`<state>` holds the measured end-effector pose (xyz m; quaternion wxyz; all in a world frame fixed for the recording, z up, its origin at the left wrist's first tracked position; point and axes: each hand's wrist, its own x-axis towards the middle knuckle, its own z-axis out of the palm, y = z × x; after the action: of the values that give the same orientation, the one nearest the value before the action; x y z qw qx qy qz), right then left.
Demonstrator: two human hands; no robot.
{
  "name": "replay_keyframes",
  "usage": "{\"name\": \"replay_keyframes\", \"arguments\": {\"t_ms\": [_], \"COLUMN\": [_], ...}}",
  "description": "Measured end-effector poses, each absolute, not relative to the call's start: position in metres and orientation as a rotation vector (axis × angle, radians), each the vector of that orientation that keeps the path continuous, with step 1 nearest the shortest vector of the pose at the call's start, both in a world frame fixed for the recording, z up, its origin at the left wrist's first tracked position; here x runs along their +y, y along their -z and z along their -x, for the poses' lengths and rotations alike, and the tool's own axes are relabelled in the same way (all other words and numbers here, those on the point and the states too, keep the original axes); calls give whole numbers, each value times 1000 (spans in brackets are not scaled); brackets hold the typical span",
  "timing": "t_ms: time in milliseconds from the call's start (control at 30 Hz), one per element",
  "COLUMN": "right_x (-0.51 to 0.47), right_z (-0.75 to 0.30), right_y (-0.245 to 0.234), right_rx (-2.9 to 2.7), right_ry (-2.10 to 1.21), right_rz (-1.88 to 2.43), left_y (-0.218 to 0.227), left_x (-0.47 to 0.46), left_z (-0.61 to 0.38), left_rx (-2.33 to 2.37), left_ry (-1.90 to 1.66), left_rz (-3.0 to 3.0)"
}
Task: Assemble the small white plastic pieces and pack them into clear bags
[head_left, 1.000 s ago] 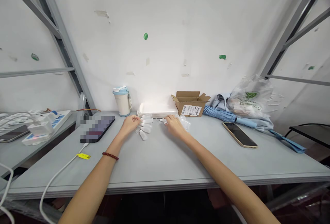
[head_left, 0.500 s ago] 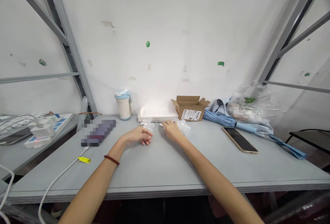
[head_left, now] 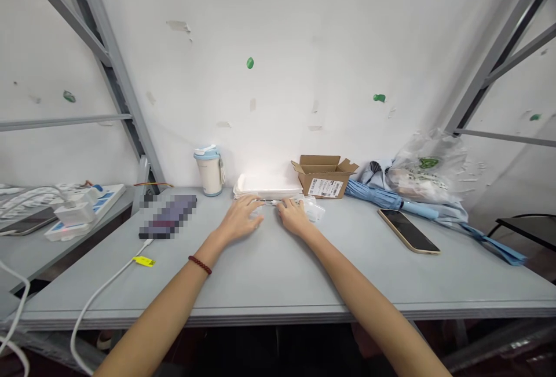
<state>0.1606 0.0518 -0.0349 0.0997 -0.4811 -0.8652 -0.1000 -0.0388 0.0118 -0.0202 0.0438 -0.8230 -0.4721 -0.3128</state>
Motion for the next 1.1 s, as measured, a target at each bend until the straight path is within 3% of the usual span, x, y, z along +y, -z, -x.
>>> {"name": "replay_keyframes", "arguments": {"t_ms": [200,1100], "right_x": [52,54], "right_z": [-160,-156], "right_y": [37,43], "right_rx": [-2543,-2433], "right_ry": [335,306], "right_rz": [1387,1332], "left_y": [36,37], "left_x": [15,22], "left_z": [23,37], "left_rx": [-1336,-1445], "left_ry": [638,670], "left_rz": [2498,2418]}}
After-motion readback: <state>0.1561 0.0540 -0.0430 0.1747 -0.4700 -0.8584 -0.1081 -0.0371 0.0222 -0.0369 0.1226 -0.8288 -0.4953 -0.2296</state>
